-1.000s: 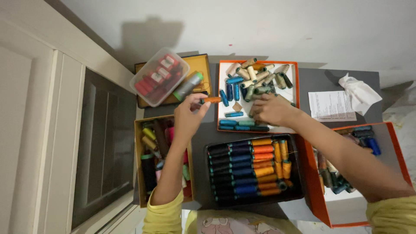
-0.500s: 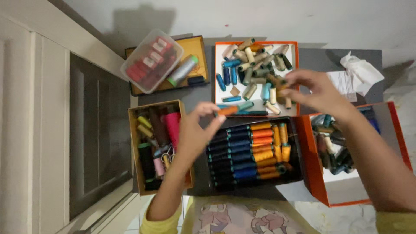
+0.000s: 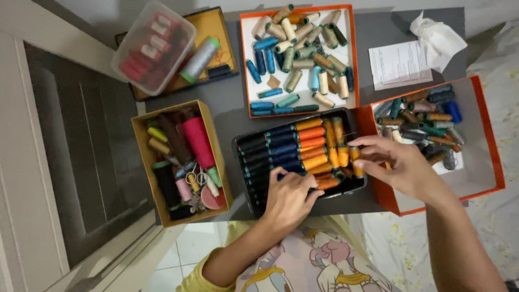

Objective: The person sorts various colored thread spools by hand between several boxes and a tray on a desk.

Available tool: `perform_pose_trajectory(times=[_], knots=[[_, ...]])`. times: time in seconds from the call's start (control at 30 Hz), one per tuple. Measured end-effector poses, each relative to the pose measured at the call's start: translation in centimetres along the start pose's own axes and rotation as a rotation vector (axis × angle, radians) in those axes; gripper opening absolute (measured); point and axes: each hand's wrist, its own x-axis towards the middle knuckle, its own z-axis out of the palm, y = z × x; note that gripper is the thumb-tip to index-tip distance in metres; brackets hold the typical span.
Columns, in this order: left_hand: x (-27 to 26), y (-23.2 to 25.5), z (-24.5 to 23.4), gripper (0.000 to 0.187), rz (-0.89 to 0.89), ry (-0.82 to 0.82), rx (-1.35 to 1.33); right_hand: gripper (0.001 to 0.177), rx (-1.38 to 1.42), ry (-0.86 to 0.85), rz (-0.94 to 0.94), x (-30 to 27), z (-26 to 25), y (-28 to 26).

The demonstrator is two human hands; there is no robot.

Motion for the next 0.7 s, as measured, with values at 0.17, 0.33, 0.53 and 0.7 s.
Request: perform_pose_trajectory(times=[0.17, 0.33, 0.53, 0.7], knots=[[0.3, 0.2, 0.8, 0.016, 0.148, 0.063, 0.196, 0.046, -0.082, 0.031, 0.107, -0.5, 2.1, -0.5], [0.5, 0.1, -0.6, 0.006, 0.102, 0.118, 0.187, 0.047, -0.167, 0.014, 0.088, -0.5, 3.5, -1.3], [1.0, 0.1, -1.8, 0.008, 0.019, 0.15, 0.234, 0.025, -0.579, -0.025, -0.506, 0.5, 4.9, -2.4], [1.0, -0.6, -2.3, 0.007, 0.022, 0.182, 0.23, 0.024, -0.672, -0.065, -0.55, 1.0, 5.1, -2.5]])
